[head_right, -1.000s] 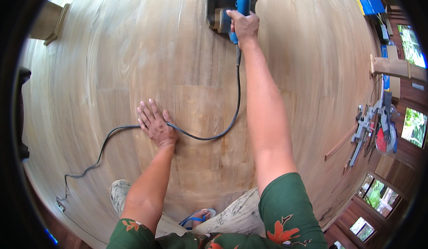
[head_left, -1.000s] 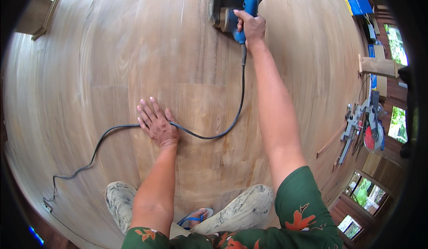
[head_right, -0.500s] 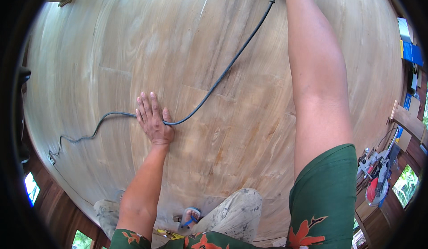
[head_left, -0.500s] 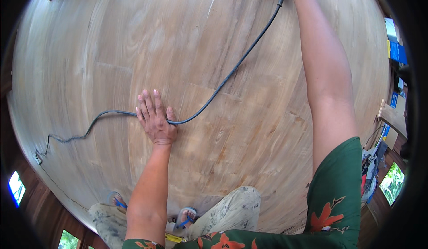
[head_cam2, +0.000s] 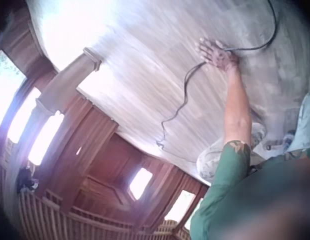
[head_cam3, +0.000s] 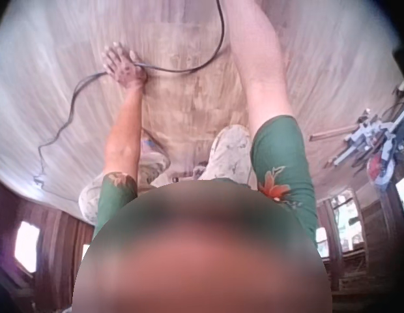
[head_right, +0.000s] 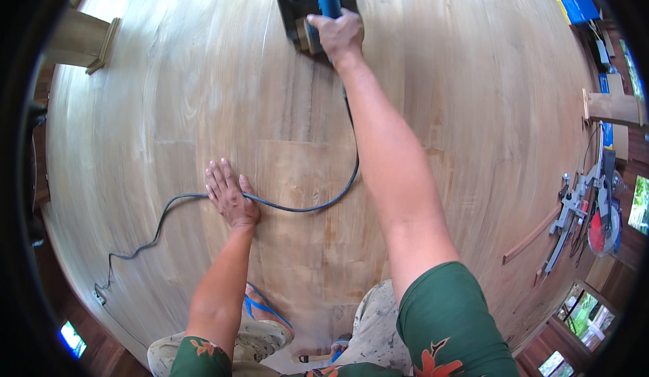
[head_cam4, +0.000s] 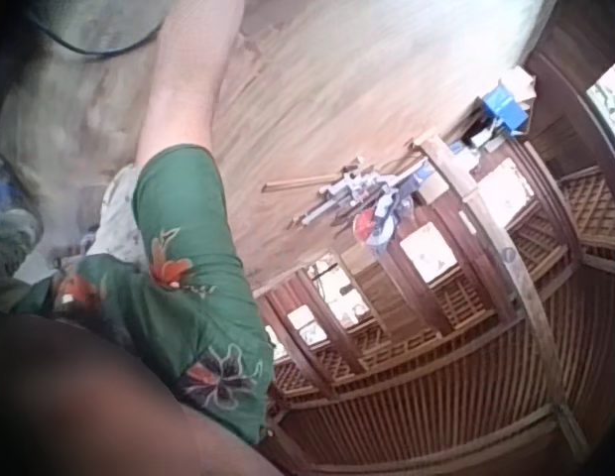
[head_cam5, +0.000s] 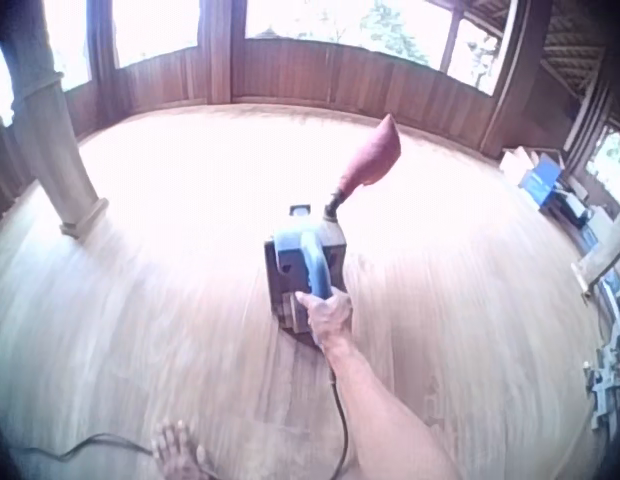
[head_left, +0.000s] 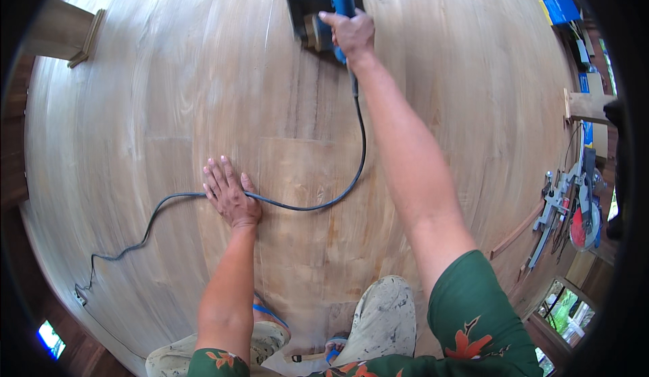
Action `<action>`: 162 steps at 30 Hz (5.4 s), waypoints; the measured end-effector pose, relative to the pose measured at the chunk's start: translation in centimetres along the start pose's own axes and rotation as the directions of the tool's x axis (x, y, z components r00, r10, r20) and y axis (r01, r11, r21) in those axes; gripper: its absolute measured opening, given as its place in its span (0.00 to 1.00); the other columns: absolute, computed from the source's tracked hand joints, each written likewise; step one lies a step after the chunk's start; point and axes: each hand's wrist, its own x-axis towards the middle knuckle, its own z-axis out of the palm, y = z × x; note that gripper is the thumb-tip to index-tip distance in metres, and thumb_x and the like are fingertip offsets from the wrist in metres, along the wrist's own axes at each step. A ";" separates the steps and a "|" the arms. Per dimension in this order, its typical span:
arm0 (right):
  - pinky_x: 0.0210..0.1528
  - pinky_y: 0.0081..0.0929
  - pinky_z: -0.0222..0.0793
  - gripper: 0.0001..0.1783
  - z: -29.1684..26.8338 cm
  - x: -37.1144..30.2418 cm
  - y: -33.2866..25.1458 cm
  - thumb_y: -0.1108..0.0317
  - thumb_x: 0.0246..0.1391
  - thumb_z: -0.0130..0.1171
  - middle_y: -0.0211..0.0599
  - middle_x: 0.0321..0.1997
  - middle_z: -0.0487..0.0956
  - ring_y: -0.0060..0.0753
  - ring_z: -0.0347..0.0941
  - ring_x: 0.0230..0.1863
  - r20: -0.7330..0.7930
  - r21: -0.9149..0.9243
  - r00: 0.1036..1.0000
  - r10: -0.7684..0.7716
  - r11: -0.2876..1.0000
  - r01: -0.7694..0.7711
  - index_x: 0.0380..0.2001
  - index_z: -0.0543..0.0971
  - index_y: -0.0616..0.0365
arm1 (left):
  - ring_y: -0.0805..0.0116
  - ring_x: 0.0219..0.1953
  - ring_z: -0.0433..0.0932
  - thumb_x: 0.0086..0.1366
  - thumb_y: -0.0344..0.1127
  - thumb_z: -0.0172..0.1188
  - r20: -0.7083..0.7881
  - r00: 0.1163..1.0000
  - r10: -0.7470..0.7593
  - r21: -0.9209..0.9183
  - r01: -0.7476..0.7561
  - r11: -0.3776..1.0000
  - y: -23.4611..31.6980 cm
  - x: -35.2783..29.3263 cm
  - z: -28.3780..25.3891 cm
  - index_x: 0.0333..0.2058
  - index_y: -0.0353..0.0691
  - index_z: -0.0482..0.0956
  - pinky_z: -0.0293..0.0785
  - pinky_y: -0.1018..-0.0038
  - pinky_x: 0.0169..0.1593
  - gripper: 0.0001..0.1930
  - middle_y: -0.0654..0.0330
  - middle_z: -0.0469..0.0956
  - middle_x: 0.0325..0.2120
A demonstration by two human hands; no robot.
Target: The person uses a blue electric floor sander to sand a wooden floor. They move the sander back and forth across the floor surface in a systematic pattern, occasionally adjusting their position to reach different areas.
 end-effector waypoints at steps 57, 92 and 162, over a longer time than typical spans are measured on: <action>0.23 0.29 0.67 0.15 -11.7 -18.0 2.2 0.59 0.54 0.74 0.26 0.20 0.75 0.21 0.71 0.17 -0.152 0.073 0.977 0.151 0.987 -0.141 0.26 0.78 0.55 | 0.53 0.83 0.42 0.80 0.52 0.43 0.005 0.986 -0.164 0.014 0.164 0.986 1.5 -1.5 0.0 0.80 0.52 0.52 0.42 0.40 0.79 0.34 0.54 0.45 0.82; 0.26 0.25 0.73 0.14 -10.7 12.1 2.9 0.62 0.54 0.75 0.30 0.25 0.79 0.22 0.75 0.21 -0.104 0.153 0.994 -0.029 0.987 0.045 0.35 0.80 0.58 | 0.52 0.83 0.43 0.80 0.51 0.43 0.006 0.990 -0.144 0.002 0.144 0.990 1.4 -1.5 -0.2 0.80 0.52 0.53 0.43 0.40 0.78 0.34 0.54 0.46 0.82; 0.29 0.25 0.71 0.13 -18.1 -42.8 1.3 0.63 0.60 0.73 0.29 0.24 0.81 0.21 0.77 0.23 -0.118 0.041 0.962 0.245 0.970 -0.242 0.29 0.80 0.58 | 0.55 0.83 0.44 0.80 0.50 0.46 -0.032 0.985 -0.167 0.040 0.169 0.985 1.5 -1.6 0.1 0.80 0.55 0.52 0.47 0.42 0.79 0.34 0.57 0.46 0.82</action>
